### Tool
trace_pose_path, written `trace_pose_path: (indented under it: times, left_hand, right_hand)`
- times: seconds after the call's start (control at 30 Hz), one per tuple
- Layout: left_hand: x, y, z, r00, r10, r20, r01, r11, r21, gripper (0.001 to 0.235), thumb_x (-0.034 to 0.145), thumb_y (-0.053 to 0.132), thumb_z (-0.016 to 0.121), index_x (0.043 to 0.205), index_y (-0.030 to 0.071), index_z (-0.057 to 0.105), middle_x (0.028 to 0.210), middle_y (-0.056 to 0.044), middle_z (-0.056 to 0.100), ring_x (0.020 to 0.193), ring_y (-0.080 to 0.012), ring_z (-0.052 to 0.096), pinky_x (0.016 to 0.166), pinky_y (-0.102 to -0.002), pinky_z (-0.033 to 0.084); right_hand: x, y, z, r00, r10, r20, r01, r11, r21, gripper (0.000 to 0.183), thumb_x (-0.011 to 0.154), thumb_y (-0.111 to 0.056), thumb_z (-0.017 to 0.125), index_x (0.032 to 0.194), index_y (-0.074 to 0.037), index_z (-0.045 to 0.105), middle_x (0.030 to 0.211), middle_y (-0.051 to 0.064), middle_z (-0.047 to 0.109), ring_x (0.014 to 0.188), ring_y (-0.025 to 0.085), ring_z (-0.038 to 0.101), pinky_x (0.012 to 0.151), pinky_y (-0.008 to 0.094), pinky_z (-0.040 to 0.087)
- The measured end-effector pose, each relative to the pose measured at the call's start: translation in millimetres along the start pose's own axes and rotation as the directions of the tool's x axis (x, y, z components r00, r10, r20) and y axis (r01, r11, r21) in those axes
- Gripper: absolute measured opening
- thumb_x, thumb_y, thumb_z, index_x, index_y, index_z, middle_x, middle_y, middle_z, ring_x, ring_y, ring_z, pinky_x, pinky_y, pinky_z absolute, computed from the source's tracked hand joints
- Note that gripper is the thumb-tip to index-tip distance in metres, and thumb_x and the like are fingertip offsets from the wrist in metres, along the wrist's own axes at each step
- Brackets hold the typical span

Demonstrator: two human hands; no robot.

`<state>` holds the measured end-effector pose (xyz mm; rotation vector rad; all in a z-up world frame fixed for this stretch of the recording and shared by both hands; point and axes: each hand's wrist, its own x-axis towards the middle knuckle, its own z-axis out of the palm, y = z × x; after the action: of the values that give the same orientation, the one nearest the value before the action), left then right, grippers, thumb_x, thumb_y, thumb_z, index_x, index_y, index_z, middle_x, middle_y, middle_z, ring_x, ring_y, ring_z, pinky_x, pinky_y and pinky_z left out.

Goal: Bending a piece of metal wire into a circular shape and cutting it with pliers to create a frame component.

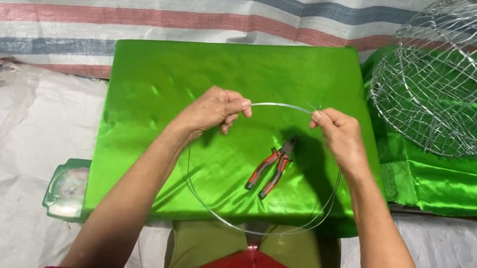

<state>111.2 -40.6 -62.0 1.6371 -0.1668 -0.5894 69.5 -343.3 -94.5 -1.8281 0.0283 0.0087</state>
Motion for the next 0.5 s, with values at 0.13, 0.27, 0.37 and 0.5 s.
trace_pose_path:
  times: [0.13,0.27,0.37,0.5]
  left_hand:
    - [-9,-7,-34,0.991,-0.041,0.130,0.033,0.997,0.064,0.030,0.106,0.033,0.056,0.108,0.007,0.071,0.089,-0.013,0.075,0.083,-0.0217,0.072,0.084,-0.036,0.054]
    - [-22,-23,-53,0.982,-0.130,0.136,0.130,0.991,0.004,0.032,0.107,0.034,0.051,0.114,0.008,0.067,0.101,-0.011,0.075,0.092,-0.0202,0.072,0.084,-0.034,0.057]
    - [-25,-51,-67,0.978,-0.176,0.109,0.183,0.981,-0.060,0.035,0.108,0.036,0.048,0.121,0.007,0.064,0.109,-0.016,0.072,0.097,-0.0270,0.072,0.084,-0.040,0.060]
    - [-32,-73,-65,0.976,-0.213,0.049,0.218,0.956,-0.196,0.036,0.108,0.035,0.047,0.123,0.006,0.062,0.105,-0.016,0.070,0.088,-0.0269,0.073,0.077,-0.041,0.063]
  right_hand:
    - [21,26,-10,0.968,0.240,0.072,-0.248,0.956,0.155,0.027,0.106,-0.027,0.060,0.085,-0.014,0.071,0.051,-0.009,0.038,0.039,0.000,0.032,0.037,0.015,0.027]
    - [22,23,-12,0.944,0.320,0.078,-0.330,0.912,0.245,0.024,0.104,-0.027,0.063,0.085,-0.013,0.069,0.055,-0.012,0.032,0.042,-0.002,0.032,0.038,0.012,0.026]
    - [26,33,-15,0.908,0.407,0.102,-0.418,0.855,0.306,0.028,0.106,-0.031,0.060,0.085,-0.015,0.069,0.052,-0.013,0.037,0.040,-0.001,0.033,0.038,0.013,0.027]
    - [31,64,-17,0.898,0.422,0.123,-0.430,0.789,0.438,0.025,0.106,-0.029,0.061,0.089,-0.012,0.065,0.056,-0.014,0.022,0.042,-0.004,0.024,0.036,0.010,0.022]
